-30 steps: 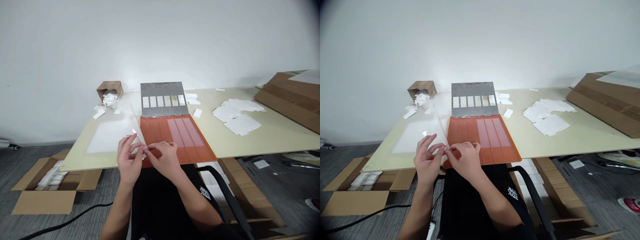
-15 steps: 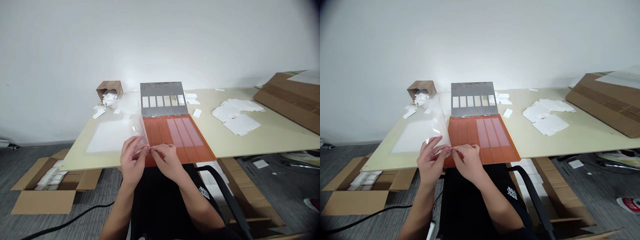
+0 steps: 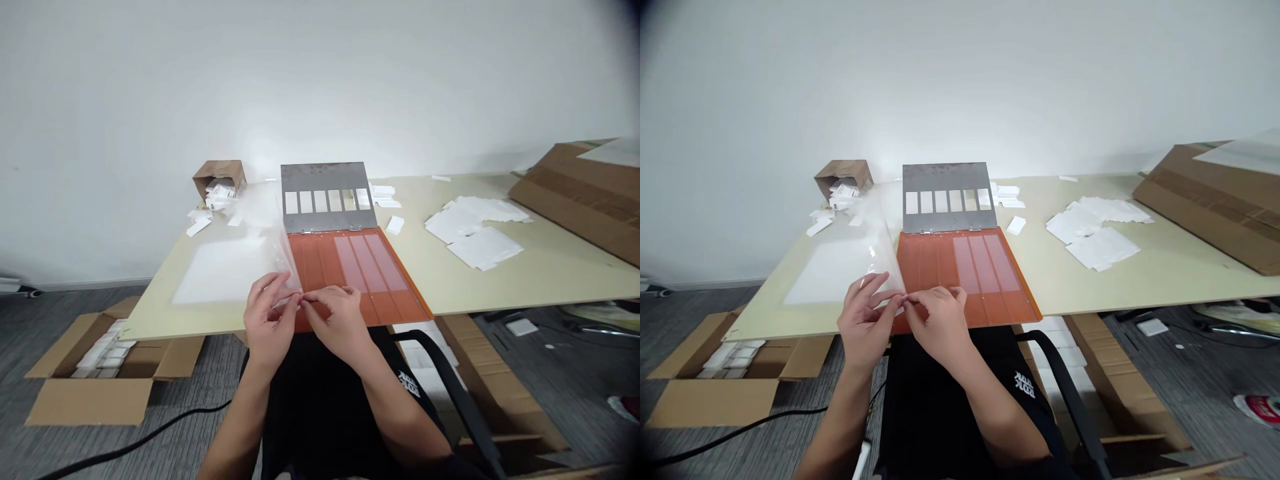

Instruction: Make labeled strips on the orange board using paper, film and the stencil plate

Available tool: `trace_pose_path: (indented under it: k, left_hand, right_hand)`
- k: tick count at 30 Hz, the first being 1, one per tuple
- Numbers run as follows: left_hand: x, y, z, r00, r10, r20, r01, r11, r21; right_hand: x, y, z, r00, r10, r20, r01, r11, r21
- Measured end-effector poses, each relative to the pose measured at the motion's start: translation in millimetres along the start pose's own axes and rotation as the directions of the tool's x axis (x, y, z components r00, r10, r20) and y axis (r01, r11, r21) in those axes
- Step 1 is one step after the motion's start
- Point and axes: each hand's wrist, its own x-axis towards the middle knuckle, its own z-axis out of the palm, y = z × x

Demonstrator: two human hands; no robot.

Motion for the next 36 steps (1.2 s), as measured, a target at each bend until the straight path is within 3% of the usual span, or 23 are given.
trace_pose_path:
  k: [5,15,20,24,29,36]
  left_hand:
    - [-1.0,-2.4,2.0,1.0,0.024,-0.01,-0.024,1.0,0.003]
    - [-0.8,0.3,2.8,0.999,-0.029,-0.018,0.029,1.0,0.007]
    - [-0.6,0.9,2.4,0.999,-0.012,-0.032,0.012,1.0,0.022]
    - [-1.2,-0.2,2.0,1.0,0.002,-0.007,-0.002,0.999,0.037]
    - [-1.4,-0.4,0.8,1.0,-0.022,0.011,0.021,0.998,0.055]
    - [1.2,4.7,-0.4,0.993,0.034,0.114,-0.051,0.988,0.146]
  right_hand:
    - [-1.9,-1.2,-0.4,1.0,-0.006,0.023,0.007,1.0,-0.027]
    - [5.9,5.5,-4.8,0.991,0.059,0.118,-0.085,0.97,0.228]
    - [5.3,6.1,-8.7,0.994,0.033,0.103,-0.056,0.971,0.233]
    - [4.6,3.9,-9.9,0.998,0.004,0.064,-0.017,0.982,0.19]
    - [7.2,5.3,-11.2,0.992,0.055,0.115,-0.086,0.954,0.288]
    - [8.5,6.8,-10.1,0.99,0.082,0.115,-0.115,0.937,0.329]
